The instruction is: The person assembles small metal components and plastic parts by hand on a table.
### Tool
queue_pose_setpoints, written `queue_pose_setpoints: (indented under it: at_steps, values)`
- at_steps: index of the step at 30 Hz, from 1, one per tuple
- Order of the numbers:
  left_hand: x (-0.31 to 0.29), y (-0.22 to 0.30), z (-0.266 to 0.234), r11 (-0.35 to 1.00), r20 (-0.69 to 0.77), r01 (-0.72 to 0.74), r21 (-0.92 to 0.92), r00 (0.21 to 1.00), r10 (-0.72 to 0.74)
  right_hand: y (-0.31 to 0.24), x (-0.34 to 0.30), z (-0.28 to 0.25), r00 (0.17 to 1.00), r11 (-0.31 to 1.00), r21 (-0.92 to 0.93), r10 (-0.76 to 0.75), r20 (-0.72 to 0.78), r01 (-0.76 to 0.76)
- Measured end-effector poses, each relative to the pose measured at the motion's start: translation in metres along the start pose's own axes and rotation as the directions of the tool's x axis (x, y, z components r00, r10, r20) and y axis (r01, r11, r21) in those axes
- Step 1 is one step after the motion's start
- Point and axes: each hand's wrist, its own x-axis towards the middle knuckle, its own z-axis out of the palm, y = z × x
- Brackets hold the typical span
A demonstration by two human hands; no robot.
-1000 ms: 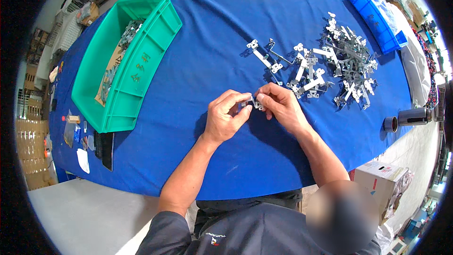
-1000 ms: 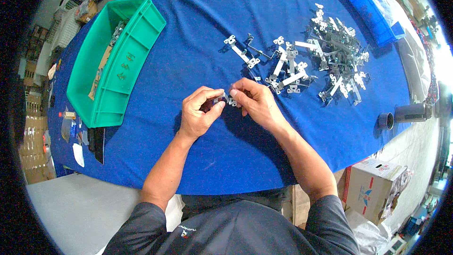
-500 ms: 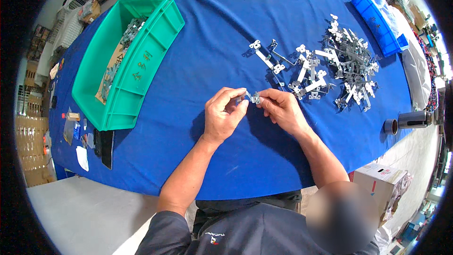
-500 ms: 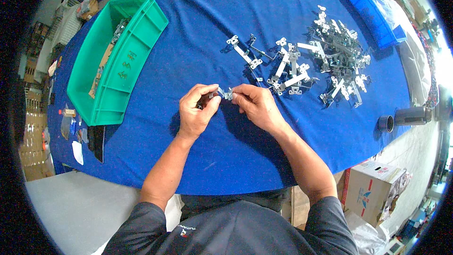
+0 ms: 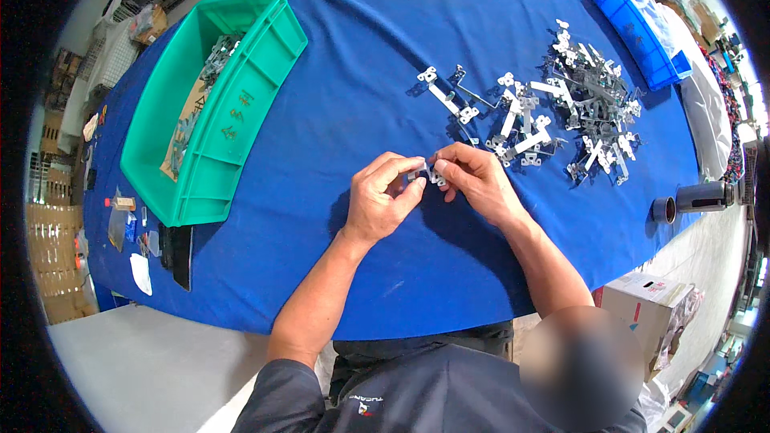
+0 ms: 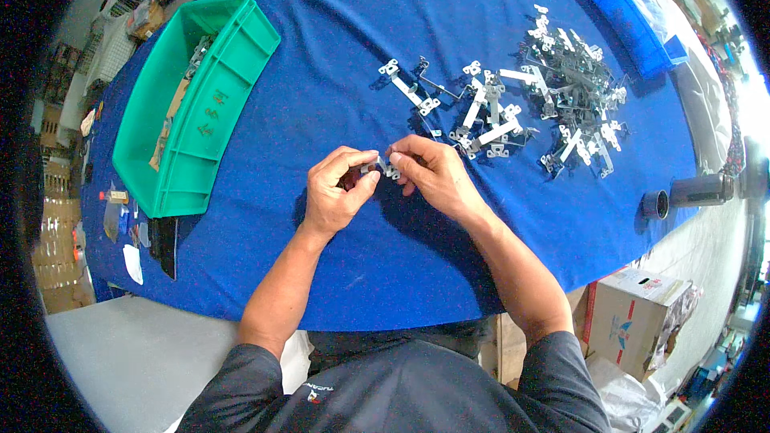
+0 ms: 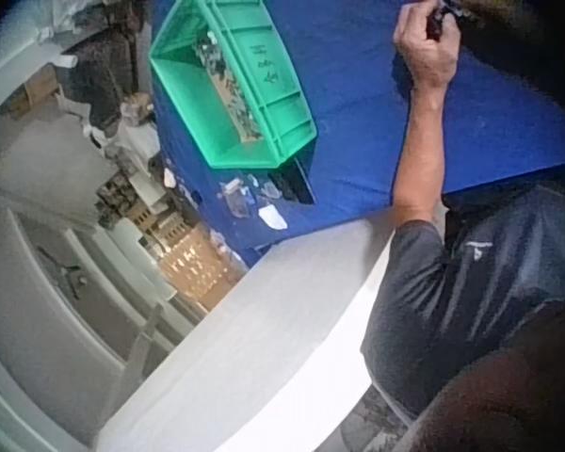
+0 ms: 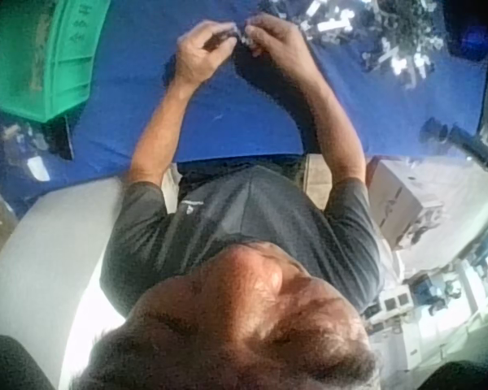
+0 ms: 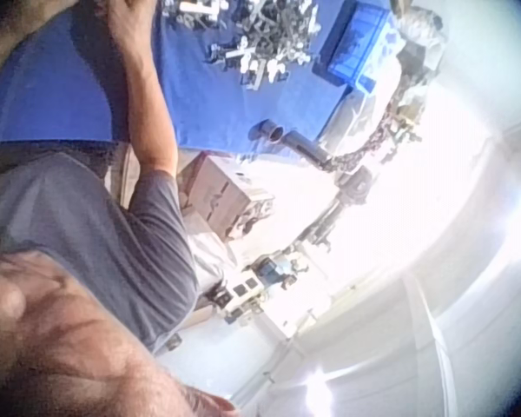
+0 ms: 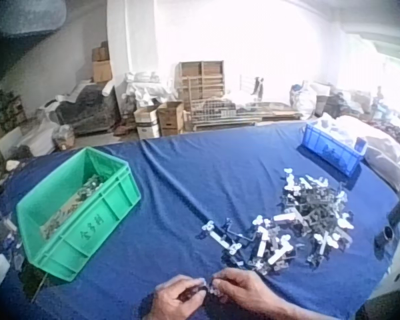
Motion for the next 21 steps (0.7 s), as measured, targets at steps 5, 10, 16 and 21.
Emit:
queue_pose_setpoints:
  at_steps: [5,10,16,21]
  values:
    - [0.001,-0.001,0.002,0.999,-0.049,-0.024,0.026,0.999,0.025,0.003,0.0,0.001,0.98,0.987,0.124,-0.08,-0.182,0.104]
    - [-0.001,-0.005,0.002,0.996,-0.205,-0.012,-0.085,0.979,-0.006,-0.01,-0.005,0.004,0.993,0.989,-0.101,0.1,-0.055,-0.105]
    - [-0.001,-0.006,0.003,0.992,-0.177,0.019,-0.124,0.983,-0.041,-0.006,-0.004,0.003,0.998,0.989,-0.143,0.038,-0.044,-0.044]
    - [-0.001,-0.011,0.001,0.993,-0.158,0.031,-0.115,0.986,-0.049,-0.006,-0.005,0.006,0.998,0.979,-0.205,-0.027,-0.049,0.016]
